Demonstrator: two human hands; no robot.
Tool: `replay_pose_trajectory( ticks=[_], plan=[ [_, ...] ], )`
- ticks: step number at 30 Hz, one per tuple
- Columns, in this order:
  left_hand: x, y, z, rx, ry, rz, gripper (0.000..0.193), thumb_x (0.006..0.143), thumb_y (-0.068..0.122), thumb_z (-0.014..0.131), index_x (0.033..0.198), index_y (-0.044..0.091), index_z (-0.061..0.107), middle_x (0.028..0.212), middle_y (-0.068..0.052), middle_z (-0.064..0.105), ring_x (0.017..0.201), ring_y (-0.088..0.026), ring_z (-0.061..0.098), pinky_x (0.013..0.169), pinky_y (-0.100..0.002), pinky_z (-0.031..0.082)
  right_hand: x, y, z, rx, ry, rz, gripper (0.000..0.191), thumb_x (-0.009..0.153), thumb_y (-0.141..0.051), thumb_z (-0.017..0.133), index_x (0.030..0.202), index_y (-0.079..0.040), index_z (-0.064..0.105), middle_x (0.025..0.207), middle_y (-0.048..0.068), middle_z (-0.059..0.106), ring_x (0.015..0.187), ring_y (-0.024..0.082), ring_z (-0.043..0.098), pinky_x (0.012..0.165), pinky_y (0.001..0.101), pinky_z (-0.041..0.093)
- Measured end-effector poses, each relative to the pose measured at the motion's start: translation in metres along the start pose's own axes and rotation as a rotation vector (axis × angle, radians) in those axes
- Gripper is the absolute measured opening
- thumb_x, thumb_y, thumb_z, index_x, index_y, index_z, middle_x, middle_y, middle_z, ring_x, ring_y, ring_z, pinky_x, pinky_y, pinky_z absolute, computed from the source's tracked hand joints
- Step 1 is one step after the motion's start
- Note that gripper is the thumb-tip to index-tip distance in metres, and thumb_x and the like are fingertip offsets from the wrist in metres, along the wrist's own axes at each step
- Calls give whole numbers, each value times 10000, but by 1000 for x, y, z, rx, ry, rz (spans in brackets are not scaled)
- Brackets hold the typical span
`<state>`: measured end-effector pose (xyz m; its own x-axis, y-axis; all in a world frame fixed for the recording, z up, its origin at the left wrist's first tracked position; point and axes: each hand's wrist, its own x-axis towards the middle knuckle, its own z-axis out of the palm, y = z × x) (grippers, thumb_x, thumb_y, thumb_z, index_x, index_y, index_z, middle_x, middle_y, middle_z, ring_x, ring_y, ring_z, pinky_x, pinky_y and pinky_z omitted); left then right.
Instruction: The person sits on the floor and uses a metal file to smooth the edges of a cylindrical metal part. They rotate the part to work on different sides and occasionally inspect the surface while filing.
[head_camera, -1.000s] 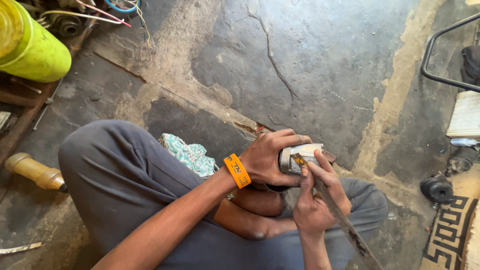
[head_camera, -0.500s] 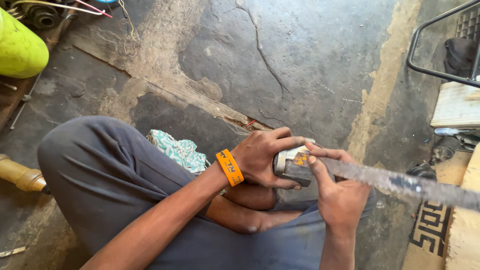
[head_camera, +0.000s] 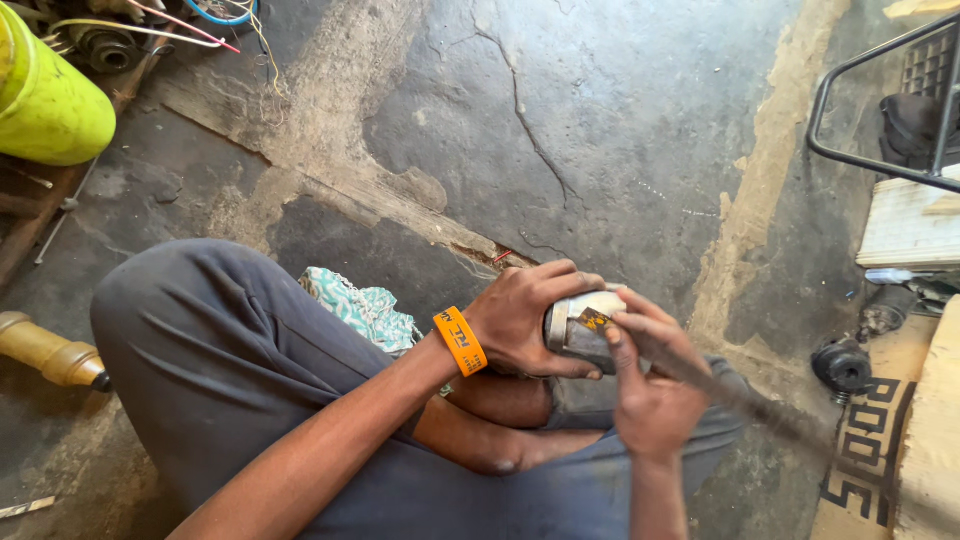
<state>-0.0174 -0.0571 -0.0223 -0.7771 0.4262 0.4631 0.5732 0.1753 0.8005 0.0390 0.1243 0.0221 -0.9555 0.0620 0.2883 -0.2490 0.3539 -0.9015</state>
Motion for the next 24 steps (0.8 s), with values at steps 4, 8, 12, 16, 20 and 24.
replay_pose_trajectory(
  ticks=[4, 8, 12, 16, 20, 24],
  plan=[
    [0, -3, 0, -3, 4, 28, 802, 711, 494, 871, 1293, 8, 612, 1101, -136, 653, 942, -332, 717, 811, -407, 604, -17, 10, 20, -19, 115, -146, 107, 978, 12, 688, 1081, 15, 658, 1301, 194, 700, 1230, 265, 664, 1115, 377, 514],
    [1, -4, -1, -41, -14, 0, 771, 730, 479, 865, 1300, 21, 619, 1118, -119, 666, 961, -316, 730, 830, -394, 608, -22, 7, 14, -47, 48, -188, 127, 920, 31, 705, 1037, -11, 673, 1288, 190, 704, 1270, 280, 649, 1144, 399, 493],
    [2, -3, -1, -66, -45, -38, 769, 727, 463, 865, 1312, 26, 622, 1117, -113, 672, 951, -301, 739, 812, -382, 613, -16, 7, 7, -11, 2, -145, 144, 908, 33, 729, 1039, -19, 698, 1274, 194, 715, 1255, 293, 626, 1084, 394, 514],
    [2, 0, -3, -45, -53, -29, 748, 736, 432, 865, 1329, 43, 628, 1151, -112, 679, 1000, -312, 735, 846, -391, 605, -17, 9, 7, -64, 14, -183, 155, 892, 30, 743, 1032, -20, 700, 1254, 172, 734, 1191, 254, 682, 1121, 396, 501],
    [3, 2, -6, -75, -59, -51, 737, 741, 418, 853, 1339, 51, 630, 1144, -113, 679, 1017, -317, 728, 864, -397, 594, -22, 8, 7, -53, 5, -195, 157, 870, 36, 736, 1011, -23, 700, 1284, 190, 713, 1224, 261, 663, 1107, 376, 501],
    [4, 5, -5, -96, -42, -66, 732, 727, 408, 843, 1333, 57, 632, 1125, -110, 685, 1001, -309, 721, 866, -394, 590, -20, 11, 15, 178, 36, -116, 139, 899, 44, 717, 1027, -8, 697, 1321, 218, 696, 1205, 235, 643, 1000, 336, 543]
  ],
)
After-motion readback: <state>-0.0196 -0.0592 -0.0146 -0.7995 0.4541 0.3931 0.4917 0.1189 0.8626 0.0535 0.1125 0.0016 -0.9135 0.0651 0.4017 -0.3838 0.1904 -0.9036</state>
